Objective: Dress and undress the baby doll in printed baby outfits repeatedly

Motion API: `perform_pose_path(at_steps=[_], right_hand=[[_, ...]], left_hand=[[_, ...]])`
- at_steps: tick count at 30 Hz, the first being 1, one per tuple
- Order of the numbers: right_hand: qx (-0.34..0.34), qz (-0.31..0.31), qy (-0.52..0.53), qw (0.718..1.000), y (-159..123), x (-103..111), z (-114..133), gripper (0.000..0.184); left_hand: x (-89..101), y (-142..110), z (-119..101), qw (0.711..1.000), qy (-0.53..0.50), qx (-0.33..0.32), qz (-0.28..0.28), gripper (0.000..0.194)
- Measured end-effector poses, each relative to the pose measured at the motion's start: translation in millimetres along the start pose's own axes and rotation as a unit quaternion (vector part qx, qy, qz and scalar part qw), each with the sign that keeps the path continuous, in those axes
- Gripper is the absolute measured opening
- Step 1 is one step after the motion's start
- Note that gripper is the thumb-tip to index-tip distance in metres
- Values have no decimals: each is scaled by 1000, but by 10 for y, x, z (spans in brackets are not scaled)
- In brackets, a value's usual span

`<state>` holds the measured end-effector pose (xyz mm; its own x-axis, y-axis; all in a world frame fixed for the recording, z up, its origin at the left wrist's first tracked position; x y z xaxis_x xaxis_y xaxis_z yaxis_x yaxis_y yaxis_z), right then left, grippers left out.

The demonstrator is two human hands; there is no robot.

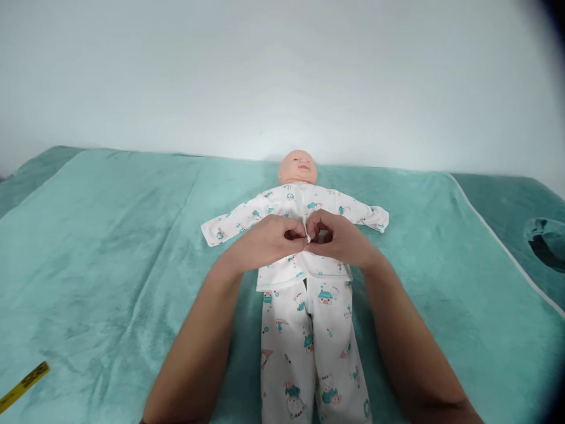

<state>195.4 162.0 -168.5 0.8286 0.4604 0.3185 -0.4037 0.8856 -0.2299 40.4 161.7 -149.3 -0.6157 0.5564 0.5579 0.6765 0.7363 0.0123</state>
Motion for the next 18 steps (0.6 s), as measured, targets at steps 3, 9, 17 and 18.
perform_pose_path(at_steps=[3, 9, 17, 18], right_hand=[[6, -20, -26, 999, 9, -2, -1, 16], [5, -31, -39, 999, 18, -17, -20, 15], [5, 15, 37, 999, 23, 20, -77, 19], [8, 28, 59, 998, 25, 26, -87, 21]], left_hand=[[-8, 2, 3, 1000, 26, -4, -11, 17], [-28, 45, -10, 991, 120, -49, -26, 24], [6, 57, -6, 995, 71, -72, -16, 16], [10, 56, 6, 996, 45, -70, -16, 15]])
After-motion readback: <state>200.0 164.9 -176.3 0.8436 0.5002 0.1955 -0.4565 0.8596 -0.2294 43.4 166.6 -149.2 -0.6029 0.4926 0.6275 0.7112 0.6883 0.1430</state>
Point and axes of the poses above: each hand's wrist, its own y-axis towards the middle knuckle, its own x-axis out of the back of the hand, z = x × y, the point moved 5 cm from there along y, towards the middle knuckle, and after that the axes turned 15 degrees about -x, right-handed, at the moved point
